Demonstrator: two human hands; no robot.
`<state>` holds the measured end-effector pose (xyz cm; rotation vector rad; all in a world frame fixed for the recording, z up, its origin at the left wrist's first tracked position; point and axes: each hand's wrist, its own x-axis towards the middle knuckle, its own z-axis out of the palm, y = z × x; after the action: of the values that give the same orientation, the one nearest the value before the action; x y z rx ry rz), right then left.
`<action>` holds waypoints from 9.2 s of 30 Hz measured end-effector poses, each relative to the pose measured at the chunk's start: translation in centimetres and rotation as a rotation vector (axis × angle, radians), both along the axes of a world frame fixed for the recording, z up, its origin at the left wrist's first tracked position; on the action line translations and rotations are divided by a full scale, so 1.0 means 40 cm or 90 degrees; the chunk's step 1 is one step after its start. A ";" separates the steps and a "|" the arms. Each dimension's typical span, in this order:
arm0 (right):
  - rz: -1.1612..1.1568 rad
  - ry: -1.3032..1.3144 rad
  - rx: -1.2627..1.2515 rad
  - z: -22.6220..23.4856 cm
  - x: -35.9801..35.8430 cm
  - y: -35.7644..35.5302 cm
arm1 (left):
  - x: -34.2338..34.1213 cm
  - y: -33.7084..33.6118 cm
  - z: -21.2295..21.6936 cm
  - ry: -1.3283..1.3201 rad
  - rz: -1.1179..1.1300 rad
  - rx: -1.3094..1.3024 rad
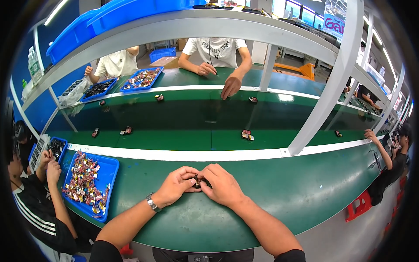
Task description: Assembling small plastic and metal components at a workshop desk.
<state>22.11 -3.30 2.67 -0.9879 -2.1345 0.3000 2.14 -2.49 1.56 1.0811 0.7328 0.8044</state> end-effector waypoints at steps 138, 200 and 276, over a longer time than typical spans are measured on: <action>-0.043 0.225 -0.108 -0.016 -0.029 -0.017 | -0.002 0.005 -0.028 0.037 0.073 0.146; -0.852 -0.248 0.103 -0.032 0.833 -0.245 | 0.005 0.005 -0.033 0.148 0.076 0.186; 0.049 -0.018 0.068 0.016 0.005 0.047 | -0.011 0.030 0.000 -0.020 0.040 0.002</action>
<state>22.29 -1.41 3.32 -0.8549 -2.1940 0.2089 1.69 -1.31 1.56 1.0502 0.7431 0.8742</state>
